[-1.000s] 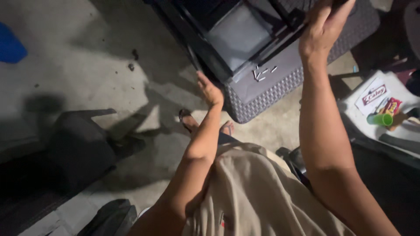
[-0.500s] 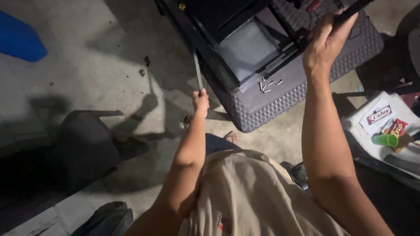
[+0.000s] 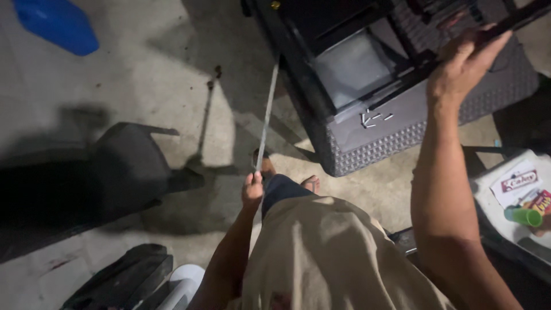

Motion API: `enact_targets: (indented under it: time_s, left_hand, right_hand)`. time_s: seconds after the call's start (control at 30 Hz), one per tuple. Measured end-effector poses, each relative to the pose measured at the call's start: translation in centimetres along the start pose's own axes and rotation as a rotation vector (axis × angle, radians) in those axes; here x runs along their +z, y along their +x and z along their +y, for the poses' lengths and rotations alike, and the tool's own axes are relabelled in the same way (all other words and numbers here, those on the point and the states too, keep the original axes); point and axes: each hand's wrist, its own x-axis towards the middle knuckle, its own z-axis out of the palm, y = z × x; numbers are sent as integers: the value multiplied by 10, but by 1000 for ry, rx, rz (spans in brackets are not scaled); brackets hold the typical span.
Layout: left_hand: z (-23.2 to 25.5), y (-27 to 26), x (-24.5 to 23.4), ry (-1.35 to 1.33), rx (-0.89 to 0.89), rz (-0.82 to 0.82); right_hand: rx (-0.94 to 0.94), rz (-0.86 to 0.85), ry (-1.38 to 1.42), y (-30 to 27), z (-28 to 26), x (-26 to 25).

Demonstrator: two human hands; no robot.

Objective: The person assembles a metal grill or rack by inserting long metal bars into a frame and securing them with screws. They repeatedly pick up bars, align them with the frame, and tighten fasteners by hand.

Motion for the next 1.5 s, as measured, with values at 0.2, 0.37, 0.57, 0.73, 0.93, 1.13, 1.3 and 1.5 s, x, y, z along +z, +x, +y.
enact_targets:
  time_s: [0.2, 0.37, 0.57, 0.73, 0.93, 1.13, 1.3, 1.5]
  left_hand:
    - [-43, -61, -49, 39, -57, -52]
    - [-72, -113, -84, -41, -45, -21]
    - [-98, -181, -118, 194, 70, 74]
    - [-117, -246, -144, 105, -134, 85]
    - [-109, -188, -118, -986, -101, 186]
    - [90, -4, 14, -739, 535, 3]
    - [307, 40, 79, -1146, 236, -526]
    - [421, 39, 125, -1172, 258, -662]
  right_hand:
    - [5, -8, -24, 4, -16, 9]
    - [-18, -27, -32, 6, -20, 13]
    - [-61, -32, -14, 11, -24, 20]
    - [-96, -30, -77, 8, -33, 18]
    - [-56, 19, -131, 5, -37, 18]
    - [-89, -5, -15, 13, -17, 15]
    - [-114, -35, 53, 11, -6, 11]
    - [41, 20, -21, 4, -29, 13]
